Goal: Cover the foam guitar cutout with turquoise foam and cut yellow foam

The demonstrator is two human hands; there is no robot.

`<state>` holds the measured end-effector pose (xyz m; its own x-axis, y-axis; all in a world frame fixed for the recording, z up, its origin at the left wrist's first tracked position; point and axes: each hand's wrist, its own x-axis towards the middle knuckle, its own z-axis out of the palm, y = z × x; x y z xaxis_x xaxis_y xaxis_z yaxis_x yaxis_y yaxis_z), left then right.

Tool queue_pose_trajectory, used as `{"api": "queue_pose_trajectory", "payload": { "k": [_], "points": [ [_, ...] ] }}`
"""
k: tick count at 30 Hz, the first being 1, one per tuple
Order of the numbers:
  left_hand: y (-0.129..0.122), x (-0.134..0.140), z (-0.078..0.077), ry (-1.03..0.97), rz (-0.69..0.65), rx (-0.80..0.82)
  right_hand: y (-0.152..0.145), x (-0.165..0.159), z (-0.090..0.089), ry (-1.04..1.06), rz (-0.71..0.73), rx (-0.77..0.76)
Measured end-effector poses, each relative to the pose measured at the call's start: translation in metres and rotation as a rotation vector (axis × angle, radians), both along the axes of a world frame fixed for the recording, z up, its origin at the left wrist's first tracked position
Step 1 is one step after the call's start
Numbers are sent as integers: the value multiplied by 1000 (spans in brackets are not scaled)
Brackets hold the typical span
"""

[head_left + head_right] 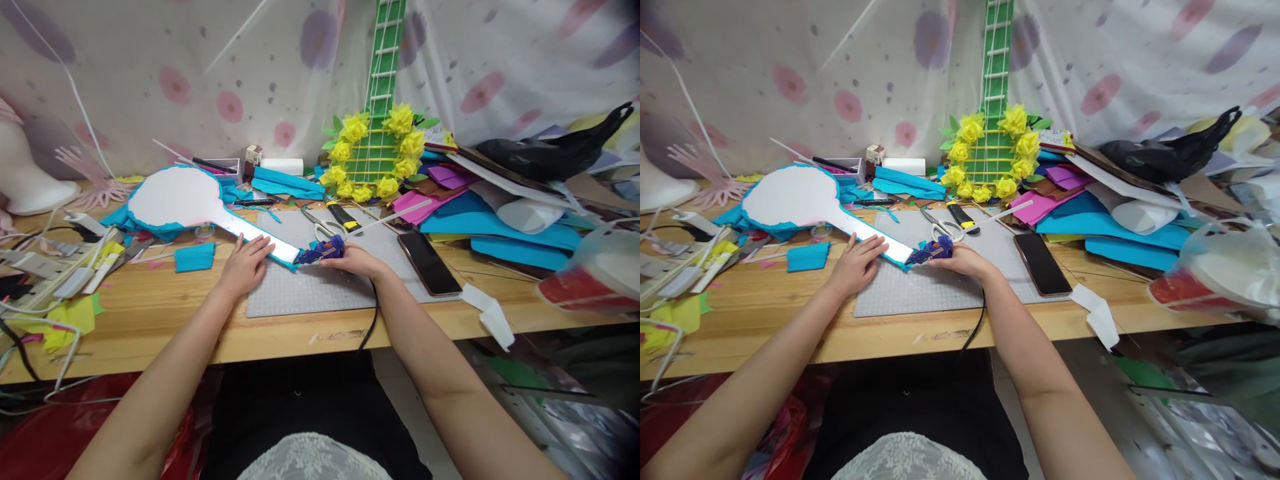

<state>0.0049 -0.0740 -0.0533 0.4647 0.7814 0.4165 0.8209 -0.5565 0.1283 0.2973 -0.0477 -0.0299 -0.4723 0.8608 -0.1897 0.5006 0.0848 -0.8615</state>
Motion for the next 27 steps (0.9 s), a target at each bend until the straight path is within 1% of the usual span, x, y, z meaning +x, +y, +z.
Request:
{"api": "queue_pose_trajectory", "payload": {
  "k": [4, 11, 19, 27],
  "points": [
    [0, 0, 0, 7, 5, -6, 1, 0, -2, 3, 11, -5],
    [0, -1, -1, 13, 4, 0, -1, -1, 1, -12, -4, -16],
    [1, -1, -2, 24, -1, 25, 2, 1, -3, 2, 3, -7],
    [1, -1, -2, -6, 2, 6, 0, 0, 4, 23, -45, -19]
  ]
}}
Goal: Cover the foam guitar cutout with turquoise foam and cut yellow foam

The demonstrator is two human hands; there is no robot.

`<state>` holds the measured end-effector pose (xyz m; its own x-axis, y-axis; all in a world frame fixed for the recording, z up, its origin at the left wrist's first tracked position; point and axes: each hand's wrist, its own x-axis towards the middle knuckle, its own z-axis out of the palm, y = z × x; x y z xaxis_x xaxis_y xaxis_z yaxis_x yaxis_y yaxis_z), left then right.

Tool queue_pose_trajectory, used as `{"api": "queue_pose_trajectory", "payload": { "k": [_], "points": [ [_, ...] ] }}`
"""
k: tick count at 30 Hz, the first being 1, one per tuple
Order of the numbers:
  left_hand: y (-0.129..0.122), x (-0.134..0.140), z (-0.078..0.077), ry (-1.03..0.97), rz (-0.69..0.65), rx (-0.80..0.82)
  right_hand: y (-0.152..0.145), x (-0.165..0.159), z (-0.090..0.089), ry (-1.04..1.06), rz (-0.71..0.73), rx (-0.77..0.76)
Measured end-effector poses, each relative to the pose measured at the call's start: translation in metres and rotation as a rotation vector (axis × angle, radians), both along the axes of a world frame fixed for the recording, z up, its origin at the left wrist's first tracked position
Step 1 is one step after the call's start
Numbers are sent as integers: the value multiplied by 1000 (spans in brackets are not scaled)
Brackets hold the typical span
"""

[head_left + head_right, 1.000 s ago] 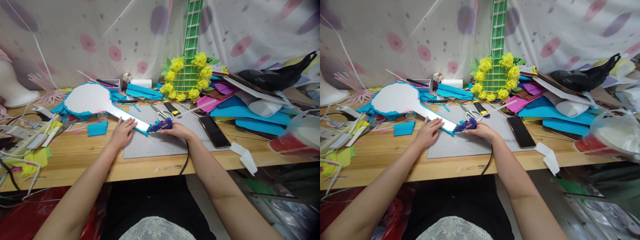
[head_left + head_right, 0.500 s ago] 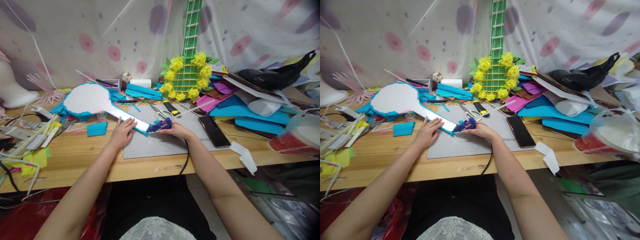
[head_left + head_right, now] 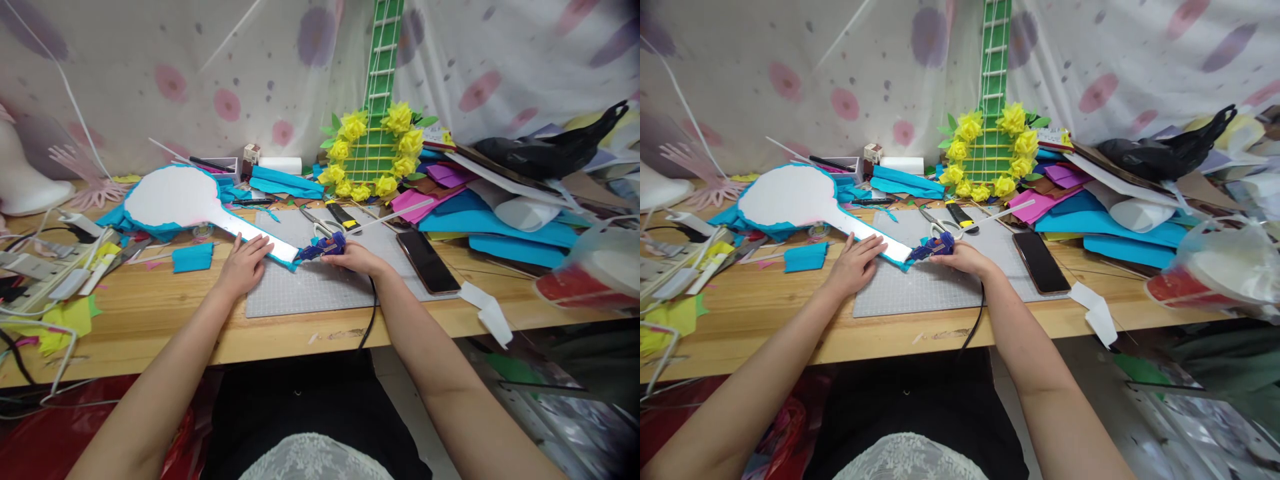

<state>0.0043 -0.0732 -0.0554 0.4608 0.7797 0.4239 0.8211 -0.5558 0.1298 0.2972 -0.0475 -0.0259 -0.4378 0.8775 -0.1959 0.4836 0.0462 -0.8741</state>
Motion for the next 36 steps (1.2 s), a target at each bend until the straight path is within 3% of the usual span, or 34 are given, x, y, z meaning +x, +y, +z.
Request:
{"api": "queue_pose_trajectory", "payload": {
  "k": [22, 36],
  "points": [
    [0, 0, 1, 18, 0, 16, -3, 1, 14, -25, -76, -8],
    [0, 0, 1, 24, -3, 23, 3, 10, 4, -44, -107, 33]
  ]
}}
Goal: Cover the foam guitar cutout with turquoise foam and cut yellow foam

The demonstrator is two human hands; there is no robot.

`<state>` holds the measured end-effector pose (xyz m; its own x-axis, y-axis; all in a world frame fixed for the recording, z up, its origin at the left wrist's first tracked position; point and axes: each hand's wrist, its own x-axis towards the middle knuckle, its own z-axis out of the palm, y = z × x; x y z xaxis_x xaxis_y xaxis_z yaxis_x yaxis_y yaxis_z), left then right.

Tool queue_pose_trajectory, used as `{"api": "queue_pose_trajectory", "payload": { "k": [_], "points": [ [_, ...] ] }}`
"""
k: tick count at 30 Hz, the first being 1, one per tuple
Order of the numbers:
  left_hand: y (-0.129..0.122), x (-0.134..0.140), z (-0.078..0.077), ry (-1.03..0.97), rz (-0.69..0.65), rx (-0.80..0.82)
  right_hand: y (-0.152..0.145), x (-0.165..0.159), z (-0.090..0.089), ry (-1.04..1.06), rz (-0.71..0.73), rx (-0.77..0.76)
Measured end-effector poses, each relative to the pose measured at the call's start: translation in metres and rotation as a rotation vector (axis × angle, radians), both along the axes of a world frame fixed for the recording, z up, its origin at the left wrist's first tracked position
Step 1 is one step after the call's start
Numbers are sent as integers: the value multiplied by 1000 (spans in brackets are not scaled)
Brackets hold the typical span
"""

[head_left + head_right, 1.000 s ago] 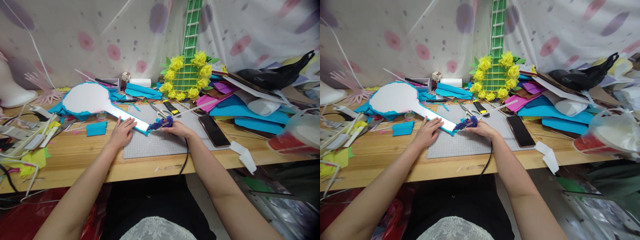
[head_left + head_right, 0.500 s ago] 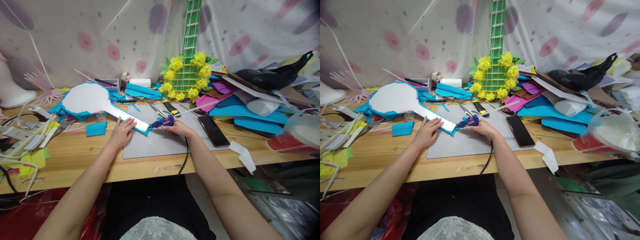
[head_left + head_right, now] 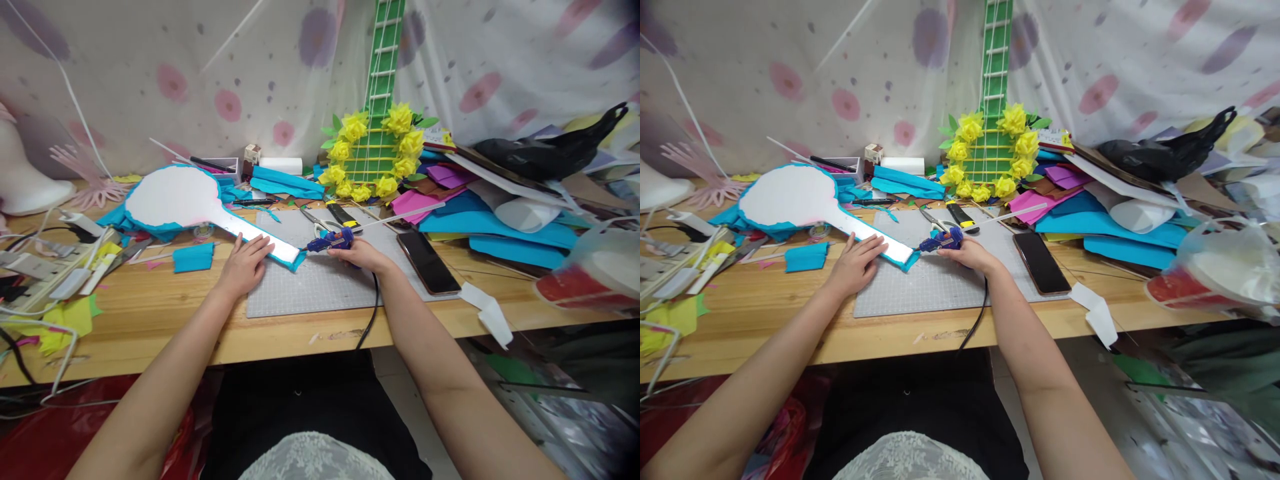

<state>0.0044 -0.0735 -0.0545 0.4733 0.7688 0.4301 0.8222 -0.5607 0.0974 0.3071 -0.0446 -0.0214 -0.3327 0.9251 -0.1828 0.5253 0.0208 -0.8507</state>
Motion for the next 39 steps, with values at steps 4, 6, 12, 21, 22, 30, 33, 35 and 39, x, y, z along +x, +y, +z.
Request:
{"api": "queue_pose_trajectory", "payload": {
  "k": [4, 6, 12, 21, 22, 30, 33, 35, 39],
  "points": [
    [0, 0, 1, 12, 11, -15, 1, -2, -2, 17, 8, 15],
    [-1, 0, 1, 11, 13, -20, 1, -2, -4, 25, 3, 16],
    [0, 0, 0, 3, 1, -15, 4, 0, -7, 5, -12, 49],
    [-1, 0, 1, 12, 8, -9, 1, -5, -2, 4, 5, 41],
    [-1, 0, 1, 10, 8, -8, 1, -5, -3, 6, 10, 50],
    [0, 0, 0, 15, 13, -14, 2, -5, -5, 41, 23, 62],
    [0, 0, 0, 11, 12, -17, 2, -4, -6, 39, 14, 56],
    [0, 0, 0, 10, 6, -12, 3, -4, -7, 32, 4, 51],
    [0, 0, 0, 13, -3, 7, 3, -3, -9, 35, -2, 41]
  ]
}}
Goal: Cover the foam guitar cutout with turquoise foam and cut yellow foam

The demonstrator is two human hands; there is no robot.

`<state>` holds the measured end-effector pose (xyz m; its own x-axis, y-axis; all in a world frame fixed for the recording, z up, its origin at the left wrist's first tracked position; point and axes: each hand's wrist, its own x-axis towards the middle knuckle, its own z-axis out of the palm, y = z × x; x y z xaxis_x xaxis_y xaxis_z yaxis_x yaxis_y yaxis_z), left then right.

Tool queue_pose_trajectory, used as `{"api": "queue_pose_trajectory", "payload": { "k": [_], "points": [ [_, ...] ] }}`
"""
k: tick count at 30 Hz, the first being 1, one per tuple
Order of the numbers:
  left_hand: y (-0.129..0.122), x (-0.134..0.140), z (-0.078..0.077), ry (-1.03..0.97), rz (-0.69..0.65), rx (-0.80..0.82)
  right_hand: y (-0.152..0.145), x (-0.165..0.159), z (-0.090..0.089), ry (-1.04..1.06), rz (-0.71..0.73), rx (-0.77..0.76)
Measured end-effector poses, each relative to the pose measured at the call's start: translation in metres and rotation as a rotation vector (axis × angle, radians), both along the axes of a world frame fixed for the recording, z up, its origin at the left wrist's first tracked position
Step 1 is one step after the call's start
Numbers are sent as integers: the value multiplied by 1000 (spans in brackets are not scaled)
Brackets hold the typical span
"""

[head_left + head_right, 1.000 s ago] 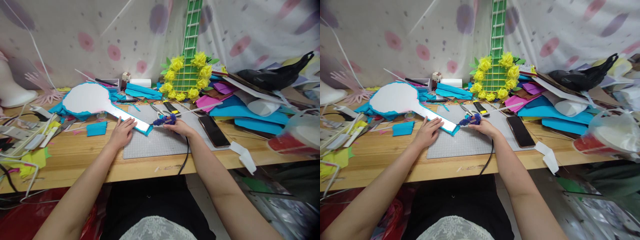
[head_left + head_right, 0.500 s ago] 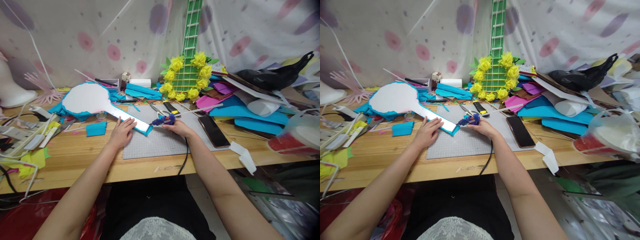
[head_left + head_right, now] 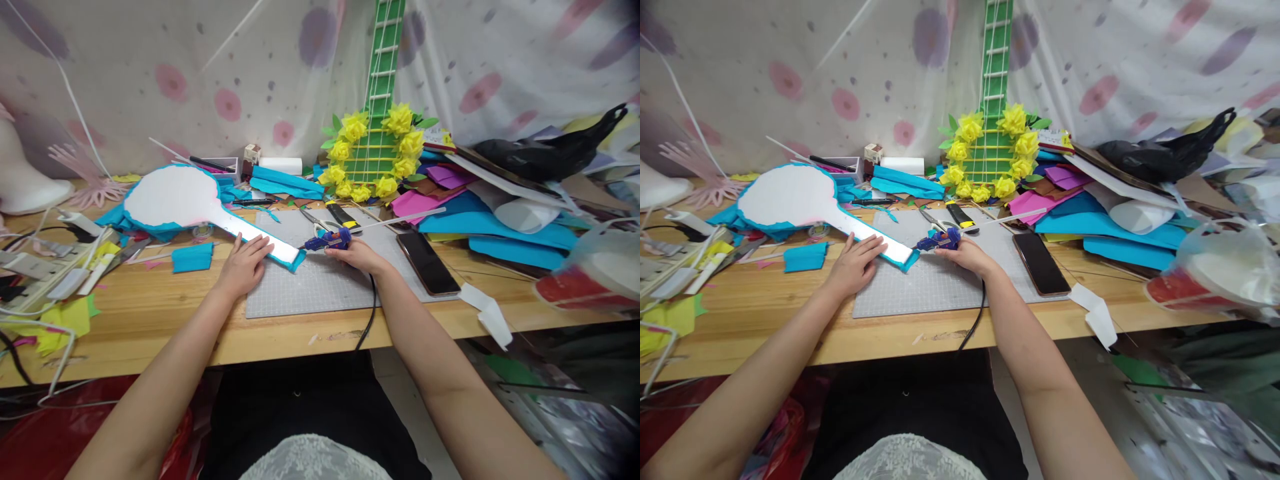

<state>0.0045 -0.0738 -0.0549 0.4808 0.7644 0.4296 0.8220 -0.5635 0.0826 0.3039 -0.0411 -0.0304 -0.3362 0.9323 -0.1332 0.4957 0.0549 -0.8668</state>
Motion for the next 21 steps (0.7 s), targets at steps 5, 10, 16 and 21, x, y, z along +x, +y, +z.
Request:
{"api": "queue_pose_trajectory", "payload": {
  "k": [5, 10, 16, 21],
  "points": [
    [0, 0, 0, 2, 2, -2, 0, 0, 0, 5, 9, 16],
    [0, 0, 1, 2, 13, -21, 0, 1, 3, -19, 9, -4],
    [0, 0, 1, -11, 5, -33, -1, 2, 5, -17, 18, -14],
    [0, 0, 1, -17, 9, -41, -2, 3, 5, -6, 27, -39]
  ]
}}
